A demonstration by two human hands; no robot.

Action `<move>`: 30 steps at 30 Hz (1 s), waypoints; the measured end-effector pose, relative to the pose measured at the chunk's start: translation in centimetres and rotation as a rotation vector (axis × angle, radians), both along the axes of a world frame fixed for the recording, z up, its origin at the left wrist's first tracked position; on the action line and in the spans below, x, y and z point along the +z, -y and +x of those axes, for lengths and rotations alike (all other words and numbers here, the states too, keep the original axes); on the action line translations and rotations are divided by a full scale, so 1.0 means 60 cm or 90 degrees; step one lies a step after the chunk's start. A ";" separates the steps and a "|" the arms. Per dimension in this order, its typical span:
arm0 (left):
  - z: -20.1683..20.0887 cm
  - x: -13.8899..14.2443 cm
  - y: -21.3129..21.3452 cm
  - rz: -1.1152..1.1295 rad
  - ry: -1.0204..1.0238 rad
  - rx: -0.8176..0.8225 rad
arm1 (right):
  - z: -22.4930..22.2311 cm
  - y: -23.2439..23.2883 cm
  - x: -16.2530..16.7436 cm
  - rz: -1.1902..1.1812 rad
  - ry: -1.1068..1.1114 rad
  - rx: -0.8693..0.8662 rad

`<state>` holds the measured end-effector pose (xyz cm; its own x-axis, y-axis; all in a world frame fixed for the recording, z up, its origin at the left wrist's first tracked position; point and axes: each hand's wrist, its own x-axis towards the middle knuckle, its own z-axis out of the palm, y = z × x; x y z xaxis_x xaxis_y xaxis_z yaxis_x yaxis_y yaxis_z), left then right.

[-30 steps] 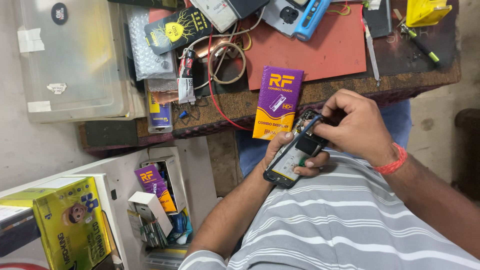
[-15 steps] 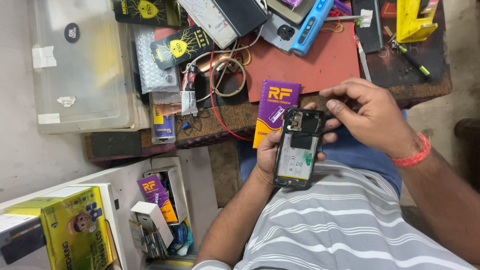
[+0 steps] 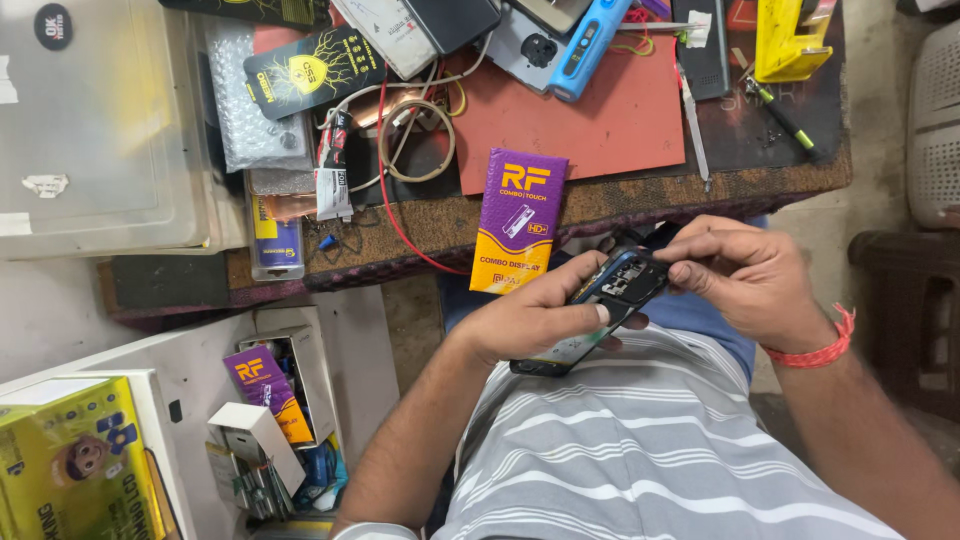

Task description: The person repairs a smartphone at a cluttered workbench. They open the phone's back cover, remove the battery, unscrew and reposition internal components with a screwdriver, then reassemble the phone by pressing the cover back on and handling the battery again.

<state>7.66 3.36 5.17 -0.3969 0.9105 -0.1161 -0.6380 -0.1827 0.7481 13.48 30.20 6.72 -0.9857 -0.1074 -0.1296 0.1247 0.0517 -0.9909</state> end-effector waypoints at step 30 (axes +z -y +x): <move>0.043 0.101 0.003 -0.172 -0.405 0.288 | 0.110 0.093 0.069 -0.073 -0.079 -0.144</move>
<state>10.22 3.17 11.25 -0.7821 0.6202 0.0615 0.0137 -0.0815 0.9966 20.08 24.64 10.84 -0.9939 0.1105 -0.0058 -0.0027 -0.0762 -0.9971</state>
